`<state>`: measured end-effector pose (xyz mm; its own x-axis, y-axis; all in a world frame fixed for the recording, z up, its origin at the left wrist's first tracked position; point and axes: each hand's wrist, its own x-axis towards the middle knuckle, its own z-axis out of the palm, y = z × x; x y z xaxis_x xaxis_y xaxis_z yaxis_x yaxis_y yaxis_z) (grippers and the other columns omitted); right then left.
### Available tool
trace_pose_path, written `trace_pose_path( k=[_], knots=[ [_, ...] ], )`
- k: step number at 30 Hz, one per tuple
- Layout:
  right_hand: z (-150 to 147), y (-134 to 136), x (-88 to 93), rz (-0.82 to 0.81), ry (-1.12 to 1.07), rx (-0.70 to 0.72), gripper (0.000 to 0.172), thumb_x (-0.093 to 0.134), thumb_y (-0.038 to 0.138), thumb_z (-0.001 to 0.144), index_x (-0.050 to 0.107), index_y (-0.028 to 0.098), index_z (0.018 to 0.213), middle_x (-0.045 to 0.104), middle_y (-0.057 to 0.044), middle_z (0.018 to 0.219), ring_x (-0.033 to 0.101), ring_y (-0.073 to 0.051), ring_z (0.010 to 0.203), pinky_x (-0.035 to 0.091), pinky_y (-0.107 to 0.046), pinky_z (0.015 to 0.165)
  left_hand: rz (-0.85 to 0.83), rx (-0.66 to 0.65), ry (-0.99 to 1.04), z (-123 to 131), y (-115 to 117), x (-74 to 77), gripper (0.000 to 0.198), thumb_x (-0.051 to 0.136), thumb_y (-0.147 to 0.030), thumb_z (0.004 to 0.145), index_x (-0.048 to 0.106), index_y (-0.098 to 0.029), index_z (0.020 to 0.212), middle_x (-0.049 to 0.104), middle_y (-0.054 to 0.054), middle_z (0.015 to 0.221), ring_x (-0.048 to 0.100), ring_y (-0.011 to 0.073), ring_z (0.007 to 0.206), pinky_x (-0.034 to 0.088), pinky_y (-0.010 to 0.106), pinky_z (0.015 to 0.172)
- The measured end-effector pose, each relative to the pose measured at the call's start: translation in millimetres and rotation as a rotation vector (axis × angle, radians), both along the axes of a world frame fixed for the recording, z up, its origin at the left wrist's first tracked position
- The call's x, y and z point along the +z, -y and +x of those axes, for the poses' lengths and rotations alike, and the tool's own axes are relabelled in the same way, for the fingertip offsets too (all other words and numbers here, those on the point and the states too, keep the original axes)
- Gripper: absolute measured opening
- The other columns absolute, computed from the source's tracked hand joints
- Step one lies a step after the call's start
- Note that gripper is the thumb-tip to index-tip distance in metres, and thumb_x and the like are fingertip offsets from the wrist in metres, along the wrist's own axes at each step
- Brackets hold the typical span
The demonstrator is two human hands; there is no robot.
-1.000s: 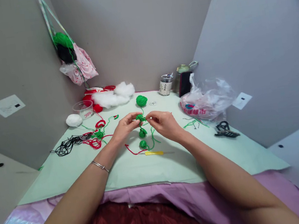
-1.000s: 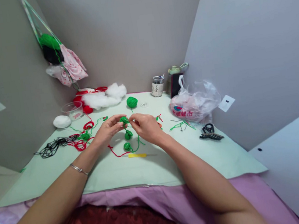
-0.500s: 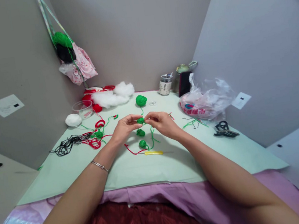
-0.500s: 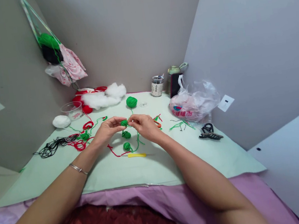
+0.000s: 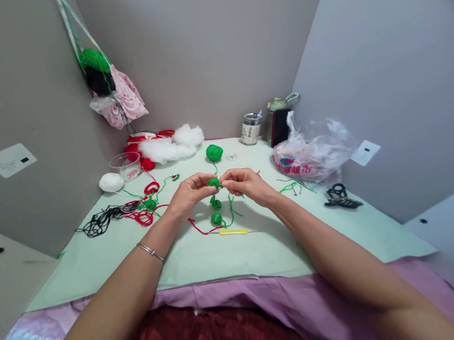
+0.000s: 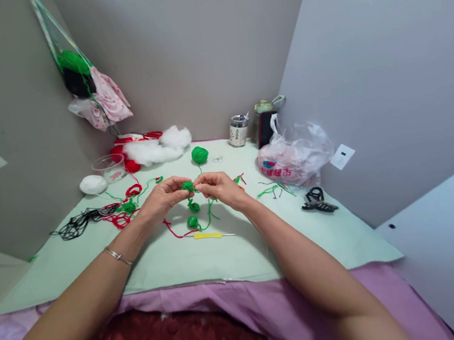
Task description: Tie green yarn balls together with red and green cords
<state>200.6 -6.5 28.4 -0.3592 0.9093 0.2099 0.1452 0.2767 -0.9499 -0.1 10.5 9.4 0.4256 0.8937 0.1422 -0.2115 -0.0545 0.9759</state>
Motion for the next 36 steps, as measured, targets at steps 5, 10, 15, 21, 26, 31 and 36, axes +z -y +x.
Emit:
trace_pose_path(
  k=[5, 10, 15, 21, 26, 31, 36],
  knots=[
    [-10.7, -1.0, -8.4, -0.004, -0.037, -0.088, 0.030, 0.069, 0.046, 0.075, 0.060, 0.018, 0.079, 0.051, 0.005, 0.056, 0.042, -0.008, 0.049, 0.030, -0.021, 0.047, 0.040, 0.061, -0.043, 2.7, -0.5, -5.6, 0.040, 0.085, -0.031, 0.061, 0.071, -0.019, 0.097, 0.071, 0.003, 0.091, 0.064, 0.0171, 0.086, 0.049, 0.034, 0.086],
    [-13.3, -1.5, -11.1, 0.122, 0.148, -0.166, 0.020, 0.057, 0.038, 0.085, 0.060, 0.018, 0.084, 0.055, 0.004, 0.057, 0.046, -0.009, 0.049, 0.036, -0.022, 0.051, 0.026, 0.080, -0.048, 5.5, 0.5, -8.1, 0.042, 0.079, -0.035, 0.069, 0.070, -0.018, 0.106, 0.071, 0.006, 0.097, 0.063, 0.0170, 0.086, 0.048, 0.034, 0.087],
    [-16.1, 5.7, -10.8, 0.215, 0.363, -0.208, 0.023, 0.047, 0.020, 0.087, 0.054, 0.019, 0.109, 0.059, 0.004, 0.066, 0.055, -0.012, 0.062, 0.041, -0.025, 0.062, 0.131, 0.118, -0.120, 7.5, 1.6, -6.8, 0.041, 0.075, -0.036, 0.073, 0.071, -0.016, 0.108, 0.071, 0.006, 0.097, 0.063, 0.0168, 0.085, 0.046, 0.030, 0.083],
    [-15.0, 7.3, -11.3, 0.011, 0.207, -0.053, 0.044, 0.047, 0.011, 0.080, 0.045, 0.017, 0.124, 0.061, 0.003, 0.072, 0.058, -0.013, 0.065, 0.047, -0.026, 0.066, 0.206, 0.158, -0.257, 12.5, 4.0, -11.0, 0.036, 0.074, -0.034, 0.070, 0.071, -0.016, 0.101, 0.067, 0.002, 0.071, 0.059, 0.0164, 0.068, 0.043, 0.028, 0.064],
    [-14.9, 7.1, -12.1, 0.239, 0.381, -0.173, 0.027, 0.047, 0.015, 0.088, 0.058, 0.020, 0.113, 0.067, -0.004, 0.092, 0.062, -0.014, 0.073, 0.047, -0.028, 0.071, 0.247, 0.182, -0.291, 12.3, 3.3, -14.9, 0.032, 0.073, -0.036, 0.071, 0.071, -0.017, 0.097, 0.064, 0.000, 0.073, 0.053, 0.0135, 0.063, 0.040, 0.027, 0.061],
    [-15.5, 4.4, -13.8, 0.487, 0.447, -0.302, 0.011, 0.057, 0.021, 0.088, 0.068, 0.020, 0.086, 0.064, -0.004, 0.090, 0.059, -0.014, 0.075, 0.044, -0.028, 0.070, 0.266, 0.165, -0.319, 11.1, 3.2, -14.5, 0.029, 0.075, -0.034, 0.070, 0.064, -0.018, 0.092, 0.060, -0.003, 0.071, 0.050, 0.0110, 0.061, 0.038, 0.024, 0.057],
    [-11.2, -0.6, -4.3, 0.342, 0.165, -0.349, 0.011, 0.061, 0.027, 0.082, 0.064, 0.018, 0.076, 0.064, -0.002, 0.078, 0.056, -0.014, 0.070, 0.043, -0.027, 0.065, 0.239, 0.073, -0.305, 15.3, 6.6, -16.0, 0.027, 0.075, -0.036, 0.070, 0.064, -0.018, 0.088, 0.058, -0.003, 0.069, 0.047, 0.0098, 0.058, 0.035, 0.023, 0.055]
  ],
)
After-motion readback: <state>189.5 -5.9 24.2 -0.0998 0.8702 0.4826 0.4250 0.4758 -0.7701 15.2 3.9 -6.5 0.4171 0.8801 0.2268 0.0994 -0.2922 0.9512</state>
